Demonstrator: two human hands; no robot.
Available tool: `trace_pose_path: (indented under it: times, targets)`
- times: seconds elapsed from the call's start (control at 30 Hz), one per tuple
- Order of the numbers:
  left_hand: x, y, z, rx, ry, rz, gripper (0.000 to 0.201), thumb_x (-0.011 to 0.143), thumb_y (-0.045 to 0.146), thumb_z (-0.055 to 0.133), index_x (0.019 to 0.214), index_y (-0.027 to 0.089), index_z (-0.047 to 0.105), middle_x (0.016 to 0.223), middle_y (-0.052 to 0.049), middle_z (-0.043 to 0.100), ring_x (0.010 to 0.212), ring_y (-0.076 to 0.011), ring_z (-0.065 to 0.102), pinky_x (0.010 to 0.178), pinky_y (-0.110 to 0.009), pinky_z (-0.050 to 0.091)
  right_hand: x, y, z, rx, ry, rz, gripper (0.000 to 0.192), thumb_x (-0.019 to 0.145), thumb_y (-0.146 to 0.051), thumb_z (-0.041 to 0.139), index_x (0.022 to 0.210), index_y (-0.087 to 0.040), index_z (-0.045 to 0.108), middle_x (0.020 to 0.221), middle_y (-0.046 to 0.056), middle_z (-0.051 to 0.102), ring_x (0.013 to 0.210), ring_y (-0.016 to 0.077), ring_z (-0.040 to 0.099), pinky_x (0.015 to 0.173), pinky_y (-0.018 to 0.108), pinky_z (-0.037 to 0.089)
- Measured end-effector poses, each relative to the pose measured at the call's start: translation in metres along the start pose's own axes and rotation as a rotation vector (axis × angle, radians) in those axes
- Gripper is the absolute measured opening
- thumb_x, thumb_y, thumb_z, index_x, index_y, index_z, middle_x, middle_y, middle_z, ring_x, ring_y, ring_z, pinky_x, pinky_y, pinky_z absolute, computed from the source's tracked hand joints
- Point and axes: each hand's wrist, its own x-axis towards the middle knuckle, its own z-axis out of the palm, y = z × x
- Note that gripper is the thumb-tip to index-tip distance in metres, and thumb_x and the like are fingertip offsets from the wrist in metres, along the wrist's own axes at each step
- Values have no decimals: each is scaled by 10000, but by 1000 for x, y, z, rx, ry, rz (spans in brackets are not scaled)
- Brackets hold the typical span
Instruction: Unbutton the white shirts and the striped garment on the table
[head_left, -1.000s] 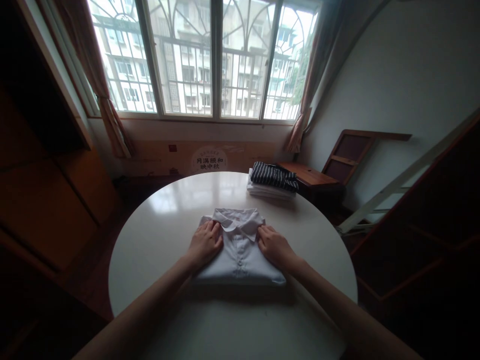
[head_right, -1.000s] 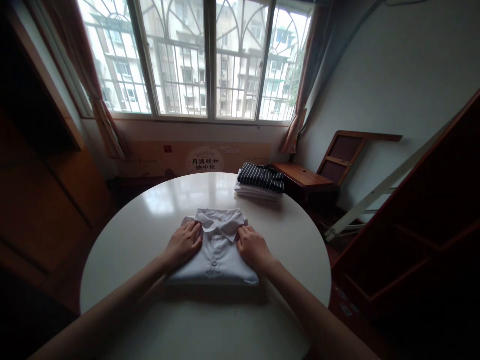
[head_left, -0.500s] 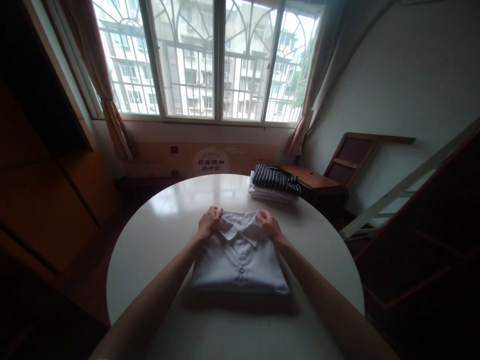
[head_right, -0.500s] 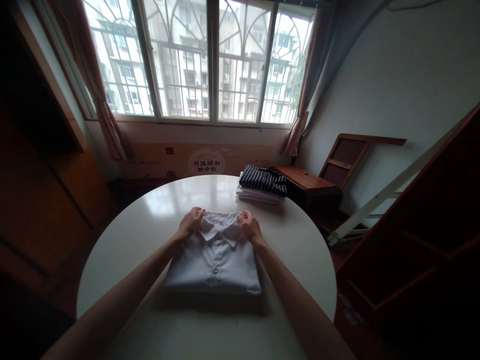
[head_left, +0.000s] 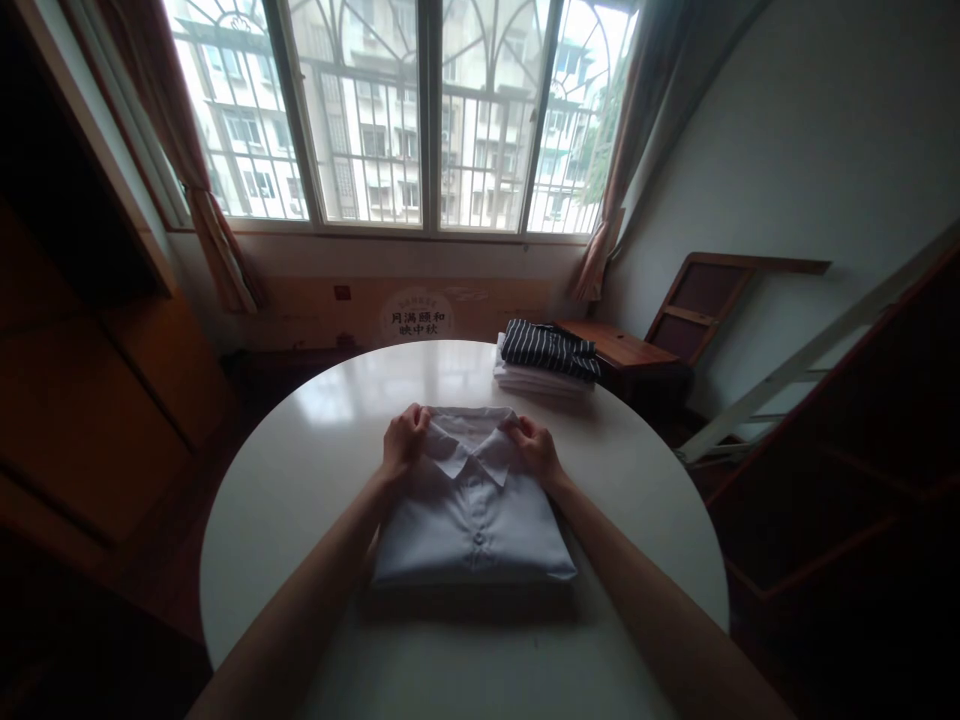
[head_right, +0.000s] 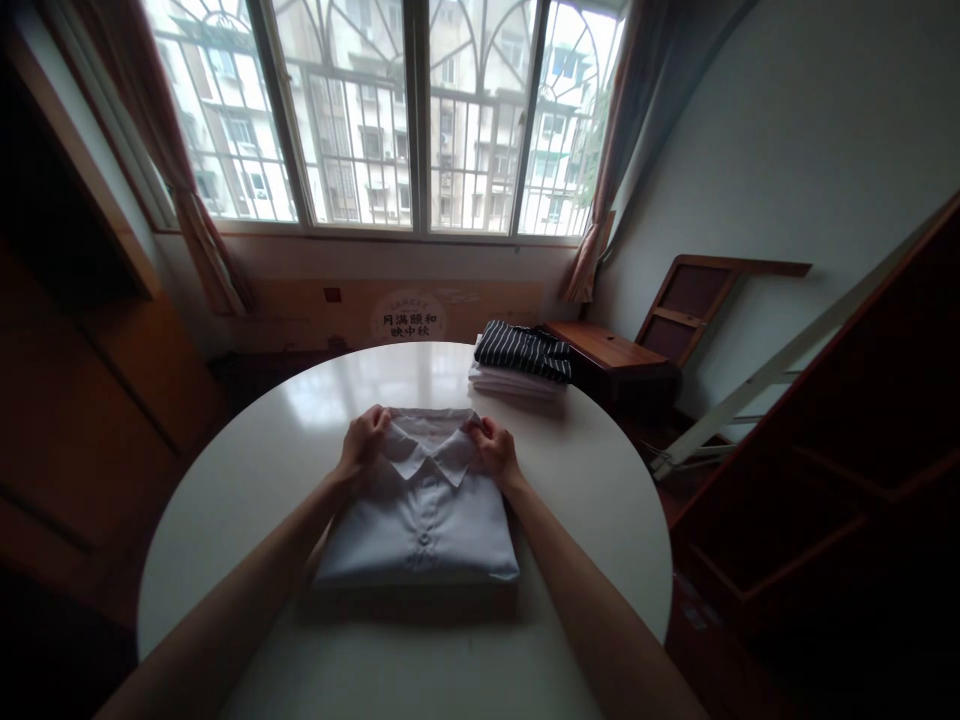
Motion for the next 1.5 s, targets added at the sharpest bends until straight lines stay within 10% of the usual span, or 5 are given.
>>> trace_pose_path:
  times: [0.37,0.73,1.13,1.5]
  targets:
    - [1,-8,2,253,-72,-133,486,831,522,317,763,173,648,753,-93,655,730,-218,595,583,-267,383,5,-3,0,-347,9,88,294,733,-409,436,557,-177,476,556,-6,516,562,129,476,527,220,316]
    - [1,-16,9,156,-141,149,278,847,287,397,885,187,654,924,-61,668,855,-174,583,761,-258,405,5,3,6,-429,-120,-77,279,767,-129,386,936,-182,600,1000,47,634,940,144,546,854,231,361]
    - [-4,-8,9,183,-159,205,271,834,300,386,780,177,622,838,-54,639,787,-162,568,657,-238,398,-3,-12,6,-718,-43,67,236,818,-355,440,754,-188,594,778,46,653,740,159,580,624,221,342]
    - [-13,25,-13,94,-2,411,260,823,274,465,1051,180,544,1059,-73,580,1009,-205,503,907,-340,374,-2,-11,4,-781,96,186,172,832,-278,432,849,-158,555,857,115,642,765,188,597,611,249,359]
